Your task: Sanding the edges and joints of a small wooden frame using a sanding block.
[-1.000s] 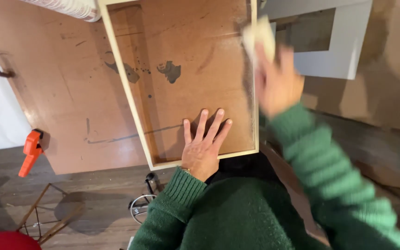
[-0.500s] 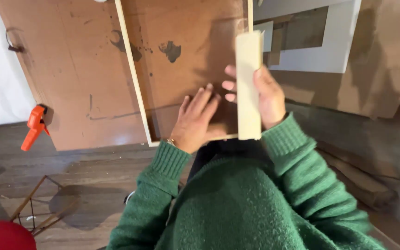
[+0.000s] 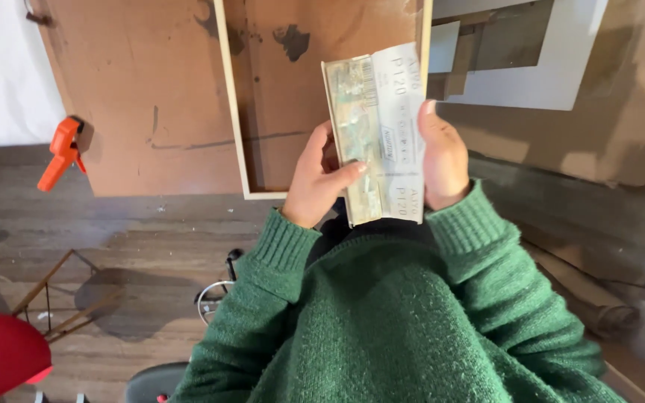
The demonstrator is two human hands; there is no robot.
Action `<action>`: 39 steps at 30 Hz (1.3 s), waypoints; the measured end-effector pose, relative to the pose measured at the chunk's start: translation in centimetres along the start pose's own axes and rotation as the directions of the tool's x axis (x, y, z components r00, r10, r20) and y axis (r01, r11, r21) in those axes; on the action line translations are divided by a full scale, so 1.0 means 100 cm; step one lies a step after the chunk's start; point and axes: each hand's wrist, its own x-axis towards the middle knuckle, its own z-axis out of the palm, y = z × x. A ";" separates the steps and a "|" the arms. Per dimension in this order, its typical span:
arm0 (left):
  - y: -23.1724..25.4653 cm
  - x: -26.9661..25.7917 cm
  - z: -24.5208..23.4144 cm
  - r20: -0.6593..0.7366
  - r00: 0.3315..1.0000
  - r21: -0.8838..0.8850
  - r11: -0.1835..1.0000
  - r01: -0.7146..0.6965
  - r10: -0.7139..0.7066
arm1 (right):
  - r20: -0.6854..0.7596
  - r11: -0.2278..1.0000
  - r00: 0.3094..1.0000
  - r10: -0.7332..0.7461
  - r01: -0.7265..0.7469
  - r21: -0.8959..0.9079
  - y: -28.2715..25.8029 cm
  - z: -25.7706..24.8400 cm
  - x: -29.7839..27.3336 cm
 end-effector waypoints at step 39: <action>-0.047 -0.023 0.029 -0.330 0.944 -0.546 0.817 -0.183 -0.009 | 0.657 0.147 0.742 0.135 0.640 -0.754 -0.006 0.026 0.005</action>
